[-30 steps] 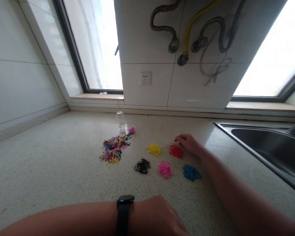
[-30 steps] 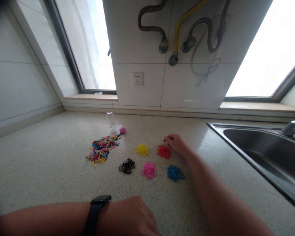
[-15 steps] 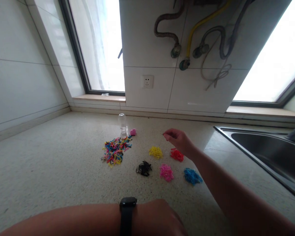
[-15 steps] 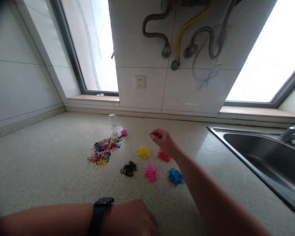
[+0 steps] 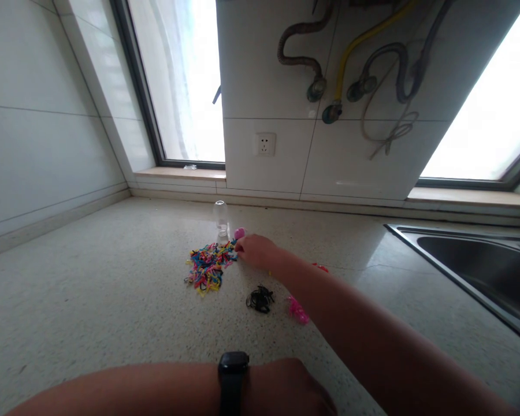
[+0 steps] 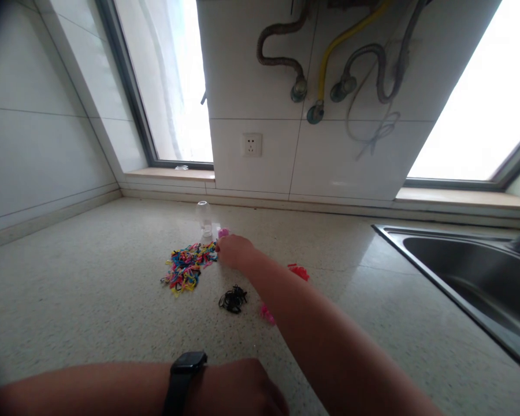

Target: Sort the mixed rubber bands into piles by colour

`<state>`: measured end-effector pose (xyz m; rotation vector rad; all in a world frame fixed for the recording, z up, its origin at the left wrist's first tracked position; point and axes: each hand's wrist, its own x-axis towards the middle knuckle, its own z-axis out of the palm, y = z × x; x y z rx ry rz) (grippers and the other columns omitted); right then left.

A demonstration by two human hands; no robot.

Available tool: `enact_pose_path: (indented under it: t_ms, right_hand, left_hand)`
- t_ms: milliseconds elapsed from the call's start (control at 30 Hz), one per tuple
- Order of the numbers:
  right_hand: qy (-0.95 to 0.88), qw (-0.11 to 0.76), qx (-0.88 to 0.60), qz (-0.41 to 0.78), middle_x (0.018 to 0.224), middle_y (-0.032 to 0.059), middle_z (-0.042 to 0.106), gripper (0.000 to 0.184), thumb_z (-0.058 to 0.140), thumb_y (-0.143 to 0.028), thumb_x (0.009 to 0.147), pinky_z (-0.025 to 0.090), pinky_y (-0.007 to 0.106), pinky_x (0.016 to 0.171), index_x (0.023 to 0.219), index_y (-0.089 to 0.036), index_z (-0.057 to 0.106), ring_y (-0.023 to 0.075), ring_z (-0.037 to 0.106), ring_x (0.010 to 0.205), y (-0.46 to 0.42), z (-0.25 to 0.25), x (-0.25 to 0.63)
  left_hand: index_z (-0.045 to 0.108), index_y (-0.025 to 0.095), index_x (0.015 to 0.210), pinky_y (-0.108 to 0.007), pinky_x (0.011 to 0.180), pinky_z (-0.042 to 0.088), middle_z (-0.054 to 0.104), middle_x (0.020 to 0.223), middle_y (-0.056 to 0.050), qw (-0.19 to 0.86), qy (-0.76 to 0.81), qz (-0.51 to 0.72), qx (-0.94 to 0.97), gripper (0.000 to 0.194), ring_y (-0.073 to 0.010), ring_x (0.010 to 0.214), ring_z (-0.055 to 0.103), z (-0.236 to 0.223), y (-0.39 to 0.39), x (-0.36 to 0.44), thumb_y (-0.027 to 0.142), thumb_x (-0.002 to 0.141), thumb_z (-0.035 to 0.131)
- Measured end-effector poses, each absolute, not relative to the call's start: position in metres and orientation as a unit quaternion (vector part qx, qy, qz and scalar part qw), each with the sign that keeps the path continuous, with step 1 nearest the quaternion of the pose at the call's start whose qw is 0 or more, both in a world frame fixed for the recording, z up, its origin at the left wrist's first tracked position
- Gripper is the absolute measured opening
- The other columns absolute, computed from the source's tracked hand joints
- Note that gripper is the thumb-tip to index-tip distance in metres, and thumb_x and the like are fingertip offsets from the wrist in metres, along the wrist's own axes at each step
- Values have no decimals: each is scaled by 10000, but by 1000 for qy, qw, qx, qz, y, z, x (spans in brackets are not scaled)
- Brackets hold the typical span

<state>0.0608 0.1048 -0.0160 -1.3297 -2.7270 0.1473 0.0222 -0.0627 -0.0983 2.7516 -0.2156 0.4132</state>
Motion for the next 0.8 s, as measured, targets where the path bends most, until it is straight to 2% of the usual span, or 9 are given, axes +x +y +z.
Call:
enact_pose_path:
  t_ms: [167, 500, 633, 733, 800]
  right_hand:
    - [-896, 28, -442, 25, 1060, 99, 749, 291, 538, -279, 884, 483, 289, 845, 1058, -210, 761, 225, 677, 1004, 104, -18, 56]
    - [-899, 51, -436, 12, 1038, 64, 747, 258, 544, -330, 892, 481, 293, 816, 1012, -241, 755, 222, 673, 983, 100, -22, 64]
    - [-904, 101, -413, 48, 976, 47, 752, 204, 592, -310, 878, 460, 266, 758, 967, -239, 761, 192, 676, 887, 94, -15, 81]
    - [-896, 181, -388, 114, 900, 37, 747, 160, 629, -275, 863, 447, 249, 721, 924, -214, 764, 153, 655, 780, 86, -5, 108]
    - [-875, 236, -387, 169, 858, 37, 737, 153, 640, -274, 861, 444, 245, 687, 910, -193, 760, 139, 632, 737, 79, 1, 132]
  left_hand:
    - [282, 227, 663, -226, 614, 450, 617, 722, -17, 188, -74, 116, 972, 346, -142, 843, 619, -95, -63, 23, 320, 972, 405]
    - [207, 217, 635, -242, 589, 428, 632, 776, -12, 199, -60, 85, 974, 412, -131, 791, 597, -87, -62, 22, 309, 973, 422]
    - [367, 215, 647, -245, 551, 421, 658, 806, -4, 185, -56, 75, 978, 352, -128, 727, 586, -86, -64, 23, 321, 967, 467]
    - [513, 221, 754, -260, 505, 402, 671, 812, -2, 180, -50, 82, 979, 219, -138, 731, 601, -87, -66, 24, 320, 948, 524]
    - [558, 225, 833, -263, 496, 401, 671, 805, -1, 189, -52, 84, 977, 147, -141, 747, 614, -88, -66, 23, 326, 939, 547]
